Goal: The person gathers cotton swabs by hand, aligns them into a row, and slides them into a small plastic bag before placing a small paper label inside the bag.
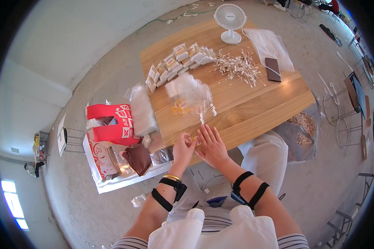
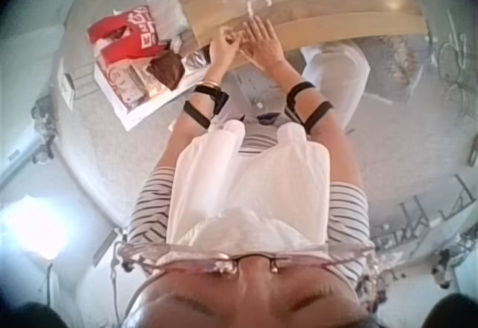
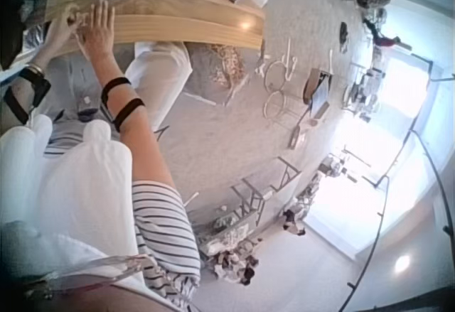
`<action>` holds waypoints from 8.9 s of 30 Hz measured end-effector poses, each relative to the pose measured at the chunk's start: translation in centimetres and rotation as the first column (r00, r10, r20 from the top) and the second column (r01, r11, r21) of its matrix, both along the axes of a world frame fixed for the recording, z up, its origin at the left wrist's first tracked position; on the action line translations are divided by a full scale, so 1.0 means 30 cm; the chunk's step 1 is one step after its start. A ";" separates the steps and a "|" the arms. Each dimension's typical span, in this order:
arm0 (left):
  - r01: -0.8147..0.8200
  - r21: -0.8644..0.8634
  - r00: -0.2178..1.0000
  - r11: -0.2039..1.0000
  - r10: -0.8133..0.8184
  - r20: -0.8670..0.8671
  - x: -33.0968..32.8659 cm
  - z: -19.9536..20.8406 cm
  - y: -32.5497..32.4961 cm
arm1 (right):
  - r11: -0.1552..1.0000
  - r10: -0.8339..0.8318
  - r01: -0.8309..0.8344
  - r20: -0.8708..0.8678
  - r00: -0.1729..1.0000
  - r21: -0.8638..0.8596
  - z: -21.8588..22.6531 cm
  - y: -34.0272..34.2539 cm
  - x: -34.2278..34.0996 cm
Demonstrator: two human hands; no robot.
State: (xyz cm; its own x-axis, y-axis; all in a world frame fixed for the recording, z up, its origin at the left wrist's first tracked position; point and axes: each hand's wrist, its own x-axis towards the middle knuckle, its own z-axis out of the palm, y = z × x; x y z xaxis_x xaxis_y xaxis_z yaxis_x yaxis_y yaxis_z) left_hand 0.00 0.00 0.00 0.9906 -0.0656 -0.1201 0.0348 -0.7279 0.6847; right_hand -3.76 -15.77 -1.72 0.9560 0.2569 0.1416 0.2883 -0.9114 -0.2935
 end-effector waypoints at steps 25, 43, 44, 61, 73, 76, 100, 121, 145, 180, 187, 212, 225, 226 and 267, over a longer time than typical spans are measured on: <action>0.151 0.457 0.988 0.877 -0.148 -0.042 -0.087 0.098 0.360 | 0.997 0.032 -0.038 0.087 0.996 0.070 -0.048 0.101 0.002; 0.045 0.150 0.999 0.988 -0.040 -0.034 -0.065 0.052 0.383 | 0.995 0.094 -0.094 0.000 0.996 -0.037 -0.029 0.368 -0.010; 0.047 0.146 0.999 0.988 -0.043 -0.034 -0.063 0.053 0.376 | 0.996 0.087 -0.088 -0.036 0.996 -0.002 -0.032 0.379 -0.010; -0.418 -0.148 0.905 0.896 0.425 0.014 -0.060 -0.188 0.473 | 0.985 0.166 -0.169 -0.105 0.981 -0.024 0.003 0.369 -0.018; -0.282 0.175 0.913 0.943 0.207 0.352 -0.068 -0.045 0.469 | 0.967 -0.019 0.002 0.061 0.998 0.256 0.105 0.025 0.124; -0.057 0.089 0.941 0.994 0.024 0.337 -0.060 0.102 0.239 | 0.897 -0.387 0.325 0.179 0.904 0.299 0.101 -0.249 0.176; 0.370 0.403 0.795 0.837 -0.510 0.330 0.175 -0.021 -0.121 | 0.969 -0.105 0.075 0.118 0.987 0.235 0.054 -0.247 0.244; 0.531 0.525 0.722 0.665 -0.679 0.131 0.020 0.001 -0.197 | 0.960 -0.209 0.227 0.120 0.970 -0.164 0.052 -0.548 0.571; 0.580 0.421 0.710 0.698 -0.686 0.159 0.008 0.026 -0.174 | 0.980 -0.086 0.040 0.234 0.968 0.193 0.061 -0.488 0.560; 0.536 0.495 0.732 0.684 -0.669 0.131 0.006 0.006 -0.185 | 0.934 -0.326 0.294 0.145 0.934 0.204 0.045 -0.568 0.520; 0.530 0.466 0.741 0.709 -0.654 0.153 0.006 -0.003 -0.175 | 0.936 -0.044 0.026 0.045 0.998 0.352 0.041 -0.304 0.322; 0.513 0.535 0.747 0.671 -0.656 0.108 0.007 -0.009 -0.197 | 0.545 -0.149 0.079 0.004 0.989 0.835 0.017 -0.125 0.198; 0.486 0.475 0.774 0.733 -0.614 0.155 -0.004 -0.015 -0.186 | 0.500 -0.436 0.242 0.000 0.900 0.832 0.018 -0.248 0.066; 0.486 0.478 0.773 0.731 -0.615 0.154 -0.003 -0.012 -0.184 | 0.523 -0.428 0.252 -0.004 0.904 0.814 0.022 -0.247 0.058; 0.320 0.555 0.892 0.768 -0.442 0.099 0.026 -0.027 -0.096 | 0.994 -0.052 0.056 -0.040 0.998 0.097 0.061 -0.202 0.016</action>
State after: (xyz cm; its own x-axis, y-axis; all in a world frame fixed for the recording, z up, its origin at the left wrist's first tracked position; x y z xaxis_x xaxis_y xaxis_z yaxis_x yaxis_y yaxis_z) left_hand 0.78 -2.89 -0.80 0.9007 -0.4327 -0.0378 -0.4214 -0.8917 0.1655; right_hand -3.28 -21.82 0.12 0.9731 0.1914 0.1278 0.2268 -0.8918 -0.3914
